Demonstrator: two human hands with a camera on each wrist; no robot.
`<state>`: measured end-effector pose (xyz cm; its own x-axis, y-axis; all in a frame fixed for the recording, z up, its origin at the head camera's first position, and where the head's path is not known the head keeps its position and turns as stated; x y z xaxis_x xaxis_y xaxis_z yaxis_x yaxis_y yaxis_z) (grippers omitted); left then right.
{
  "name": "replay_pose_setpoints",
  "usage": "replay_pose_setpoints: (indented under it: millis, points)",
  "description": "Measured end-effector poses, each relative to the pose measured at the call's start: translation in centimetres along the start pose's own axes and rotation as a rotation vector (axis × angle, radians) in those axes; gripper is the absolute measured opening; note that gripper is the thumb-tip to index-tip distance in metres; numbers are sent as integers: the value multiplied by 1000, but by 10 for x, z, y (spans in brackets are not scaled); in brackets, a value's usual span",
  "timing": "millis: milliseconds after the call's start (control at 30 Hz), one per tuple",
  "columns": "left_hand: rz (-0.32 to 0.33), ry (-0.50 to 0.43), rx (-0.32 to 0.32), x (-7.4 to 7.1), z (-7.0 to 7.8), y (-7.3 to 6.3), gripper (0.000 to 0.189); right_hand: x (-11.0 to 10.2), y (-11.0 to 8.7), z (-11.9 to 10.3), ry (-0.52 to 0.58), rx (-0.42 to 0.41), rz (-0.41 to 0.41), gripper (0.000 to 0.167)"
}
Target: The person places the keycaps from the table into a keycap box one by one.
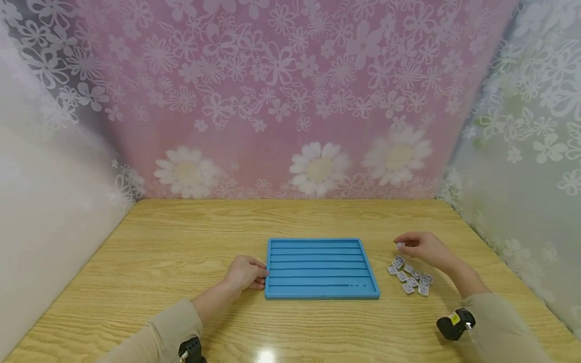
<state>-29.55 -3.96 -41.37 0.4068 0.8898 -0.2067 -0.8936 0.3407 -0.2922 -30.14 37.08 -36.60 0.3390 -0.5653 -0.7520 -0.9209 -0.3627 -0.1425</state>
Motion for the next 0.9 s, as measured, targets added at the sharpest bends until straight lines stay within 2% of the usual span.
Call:
replay_pose_setpoints:
  millis: [167, 367, 733, 900]
  points:
    - [-2, 0, 4, 0, 3, -4, 19, 5, 7, -9, -5, -17, 0, 36]
    - [-9, -4, 4, 0, 0, -1, 18, 11, 14, -22, 4, -64, 9, 33]
    - [-28, -18, 32, -1, -1, 1, 14, 26, 29, -39, 102, -136, -32, 33]
    - [-16, -8, 22, -1, -1, 3, 14, 33, 38, -48, 104, -147, -41, 25]
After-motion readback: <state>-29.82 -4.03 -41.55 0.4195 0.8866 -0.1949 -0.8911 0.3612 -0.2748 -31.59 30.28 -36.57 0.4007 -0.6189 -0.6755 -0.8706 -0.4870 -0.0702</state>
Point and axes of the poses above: each hand's wrist, its own y-axis towards the middle knuckle, its own x-axis out of the palm, z = x × y, the point moved 7 cm from there along y, towards the middle knuckle, and after that the axes turned 13 degrees about -z, right-handed, at the moved point
